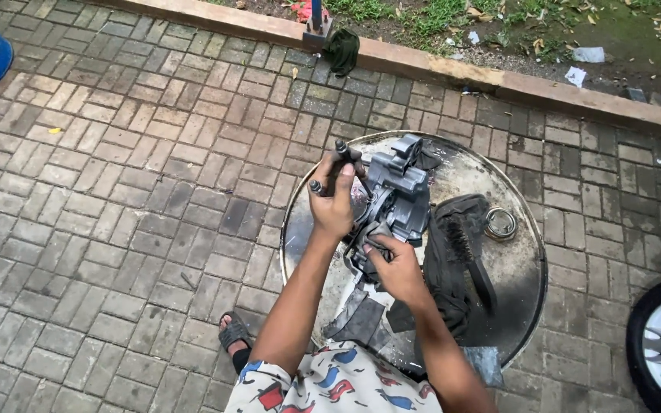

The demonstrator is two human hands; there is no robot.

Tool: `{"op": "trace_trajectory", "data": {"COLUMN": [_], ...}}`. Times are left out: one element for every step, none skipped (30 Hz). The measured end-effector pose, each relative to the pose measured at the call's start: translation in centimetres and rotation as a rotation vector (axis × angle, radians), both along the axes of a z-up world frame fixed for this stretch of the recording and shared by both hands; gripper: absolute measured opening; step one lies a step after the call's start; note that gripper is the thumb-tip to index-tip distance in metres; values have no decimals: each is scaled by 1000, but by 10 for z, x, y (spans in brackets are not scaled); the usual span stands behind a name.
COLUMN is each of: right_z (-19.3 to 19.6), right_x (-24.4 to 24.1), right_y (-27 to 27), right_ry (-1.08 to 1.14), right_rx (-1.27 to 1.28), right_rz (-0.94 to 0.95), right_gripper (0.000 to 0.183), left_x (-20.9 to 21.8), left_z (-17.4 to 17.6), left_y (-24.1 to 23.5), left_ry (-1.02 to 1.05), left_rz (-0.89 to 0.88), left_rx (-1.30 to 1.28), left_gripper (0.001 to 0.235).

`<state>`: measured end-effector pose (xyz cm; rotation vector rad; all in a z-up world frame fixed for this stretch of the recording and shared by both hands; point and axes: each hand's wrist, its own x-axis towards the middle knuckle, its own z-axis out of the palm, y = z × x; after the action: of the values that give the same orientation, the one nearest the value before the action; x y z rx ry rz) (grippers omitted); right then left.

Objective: The person cleans a disassembled mechanical part, likely a brake caliper, using a dark rag. They wipe various surfaces of the metal component while holding it over a metal tray. The person also handles a metal rod and a brush during the process.

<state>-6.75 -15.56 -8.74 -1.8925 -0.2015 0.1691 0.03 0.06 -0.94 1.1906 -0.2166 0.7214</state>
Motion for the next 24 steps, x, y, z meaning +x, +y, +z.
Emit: {"op": "trace_trajectory", "data": {"right_z": [0, 0, -1, 3, 7, 12, 14, 18, 21, 22, 24, 25, 23, 20, 17, 16, 14, 12, 21, 29, 38, 49, 60, 72], "right_x": [1, -1, -3, -5, -6, -7, -10, -10, -11, -11, -12, -12, -12, -12, -11, -14, -17, -21, -25, -30, -35, -36, -36, -36], "right_y": [1, 2, 3, 4, 4, 5, 6, 5, 5, 5, 4, 4, 1, -2, -4, -5, -7, -8, -13, -16, -19, -23, -26, -31], "right_ry": [-2, -10, -18, -17, -18, -20, -21, -19, -17, -16, -26, -36, -35, -2, 32, 34, 65, 99, 104, 154, 205, 207, 192, 177], "right_rx": [0, 6, 11, 11, 4, -4, -4, -1, 1, 0, 11, 23, 24, 2, -20, -20, -8, 4, 5, -27, -59, -57, -94, -132], "right_rz": [2, -10, -22, -24, -24, -23, -25, -34, -43, -47, -52, -56, -59, -71, -83, -84, -78, -71, -71, -29, 14, 15, 40, 63], "right_gripper": [17, 17, 18, 18, 19, 20, 20, 19, 18, 18, 18, 17, 17, 18, 21, 21, 21, 21, 21, 21, 22, 22, 30, 38], "left_x": [1, 0, -1, -1, -1, -1, -2, 0, 1, 0, -1, -1, -3, -6, -9, -7, -5, -5, -5, -7, -9, -7, -4, -1], "left_z": [2, 3, 3, 4, 4, 5, 5, 5, 4, 5, 5, 6, 12, 18, 23, 20, 17, 14, 16, 18, 20, 14, 9, 3], "left_y": [-1, -2, -3, -3, -4, -4, -4, -4, -4, -8, -11, -14, -17, -19, -21, -20, -18, -17, -16, -15, -13, -10, -8, -7], "left_ry": [-2, 2, 5, 6, 6, 4, 4, 4, 4, 5, 10, 14, 14, 19, 24, 26, 24, 25, 29, 27, 24, 27, 25, 21], "left_rz": [2, 3, 5, 3, -1, -4, -6, -6, -7, -11, -7, -2, -5, -17, -29, -31, -31, -29, -30, -29, -28, -27, -33, -43], "left_rx": [0, 0, 1, 1, -2, -5, -4, 0, 4, 3, 25, 48, 49, 70, 92, 93, 97, 101, 103, 105, 107, 109, 91, 72], "left_gripper": [25, 25, 25, 25, 25, 25, 25, 25, 25, 25, 27, 28, 28, 28, 27, 27, 27, 27, 27, 28, 28, 28, 28, 29]}}
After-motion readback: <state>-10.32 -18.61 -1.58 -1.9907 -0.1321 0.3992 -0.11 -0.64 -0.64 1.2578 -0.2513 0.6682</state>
